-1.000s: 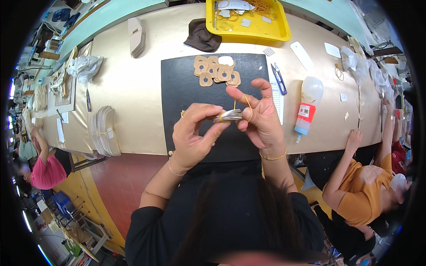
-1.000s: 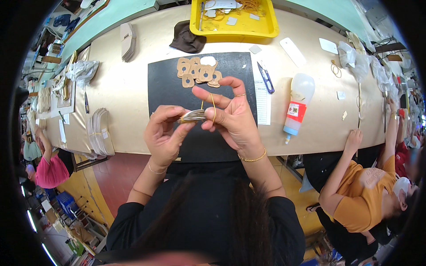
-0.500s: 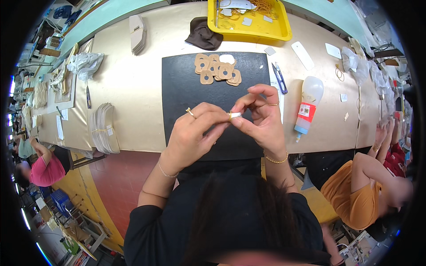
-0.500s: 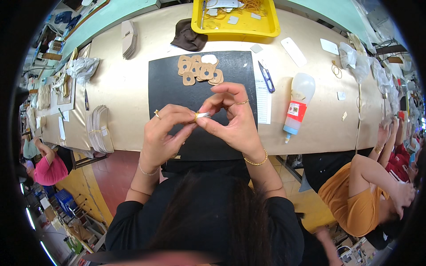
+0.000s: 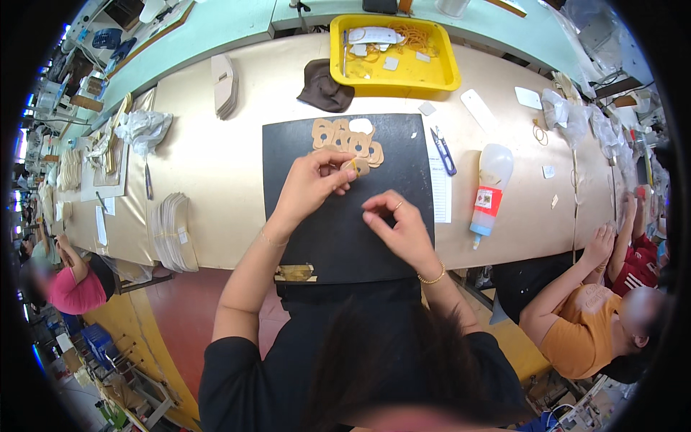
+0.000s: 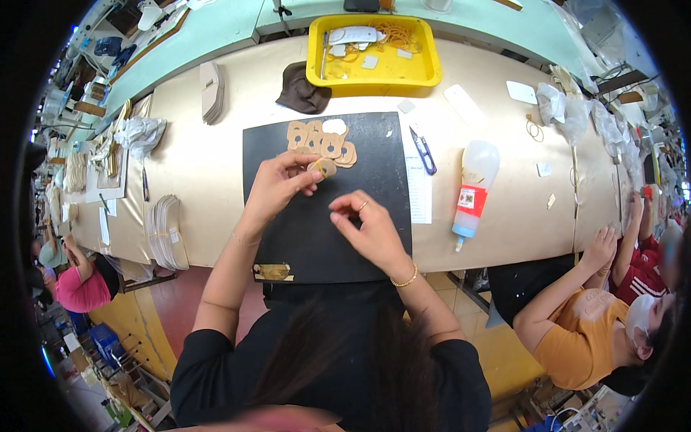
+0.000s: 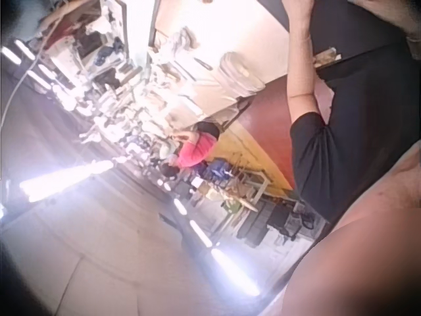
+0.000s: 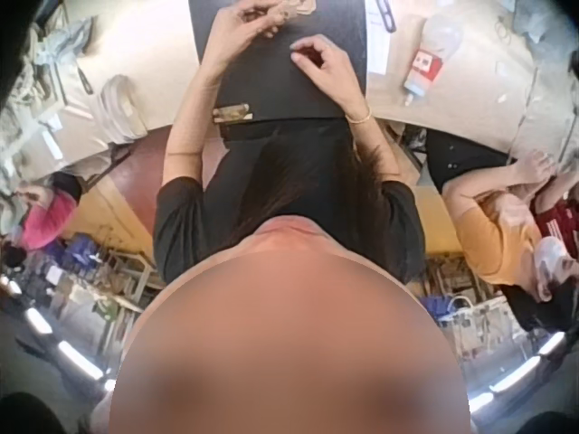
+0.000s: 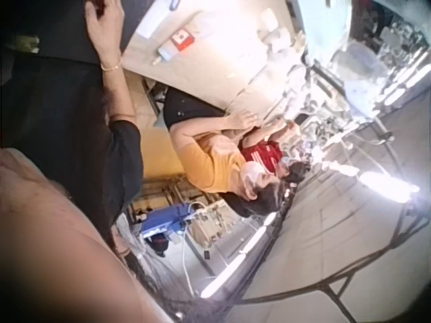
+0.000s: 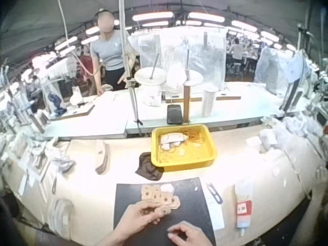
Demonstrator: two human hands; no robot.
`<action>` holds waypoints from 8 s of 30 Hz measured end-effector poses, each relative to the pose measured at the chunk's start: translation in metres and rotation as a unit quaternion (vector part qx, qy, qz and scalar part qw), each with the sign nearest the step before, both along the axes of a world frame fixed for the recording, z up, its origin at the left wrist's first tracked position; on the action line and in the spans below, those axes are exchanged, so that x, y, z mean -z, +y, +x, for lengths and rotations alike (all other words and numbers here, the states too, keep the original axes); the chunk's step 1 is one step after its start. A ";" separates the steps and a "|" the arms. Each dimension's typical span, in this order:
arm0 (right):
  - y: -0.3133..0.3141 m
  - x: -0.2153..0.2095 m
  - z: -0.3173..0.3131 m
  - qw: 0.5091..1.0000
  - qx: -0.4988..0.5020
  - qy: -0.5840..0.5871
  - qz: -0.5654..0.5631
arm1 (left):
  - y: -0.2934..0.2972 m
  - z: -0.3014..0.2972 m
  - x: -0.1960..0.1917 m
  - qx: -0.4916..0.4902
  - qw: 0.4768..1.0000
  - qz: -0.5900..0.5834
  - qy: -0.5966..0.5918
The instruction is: The person applies glue from a squeeze bottle onto small circular cardboard pieces and then attaches small black components to them. The person also handles a larger fabric-like piece and uses a small tool to press or adjust a black insert within it.
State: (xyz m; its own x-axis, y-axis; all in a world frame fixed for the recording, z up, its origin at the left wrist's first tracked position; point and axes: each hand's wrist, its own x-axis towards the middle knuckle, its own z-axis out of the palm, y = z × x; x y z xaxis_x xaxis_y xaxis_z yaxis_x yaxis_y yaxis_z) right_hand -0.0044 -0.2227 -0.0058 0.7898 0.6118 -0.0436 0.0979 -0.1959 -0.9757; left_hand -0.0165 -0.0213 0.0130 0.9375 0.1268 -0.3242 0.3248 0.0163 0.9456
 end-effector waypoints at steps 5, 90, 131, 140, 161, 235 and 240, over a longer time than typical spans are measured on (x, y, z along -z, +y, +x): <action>0.000 -0.001 -0.007 0.997 -0.030 -0.046 -0.050 | 0.010 0.074 -0.014 0.011 0.993 -0.032 -0.109; -0.056 -0.059 -0.016 0.980 -0.149 0.123 0.054 | -0.019 -0.116 -0.018 0.241 0.946 0.179 -0.126; -0.044 0.019 0.141 0.871 0.186 -0.213 -0.401 | 0.077 -0.086 0.002 0.149 0.987 -0.026 0.062; -0.041 0.037 0.118 0.871 0.209 -0.186 -0.403 | 0.119 -0.063 0.004 0.109 0.952 0.282 0.049; -0.035 0.007 0.069 0.919 0.246 -0.205 -0.231 | 0.089 -0.082 -0.005 -0.007 0.840 0.540 -0.057; -0.027 -0.046 -0.022 0.988 0.033 -0.135 0.061 | -0.030 -0.088 -0.042 0.046 0.987 0.024 -0.152; -0.022 -0.063 -0.020 0.984 -0.025 -0.169 0.042 | -0.028 -0.090 -0.044 0.081 0.978 0.044 -0.189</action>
State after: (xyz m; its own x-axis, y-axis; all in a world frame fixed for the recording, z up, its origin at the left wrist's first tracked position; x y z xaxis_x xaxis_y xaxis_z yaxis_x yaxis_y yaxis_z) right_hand -0.0246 -0.2449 0.0568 0.7196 0.6406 0.2681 0.4267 -0.1033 -0.8985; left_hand -0.1063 -0.0494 0.0575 0.9983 -0.0218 0.0540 -0.0558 -0.0939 0.9940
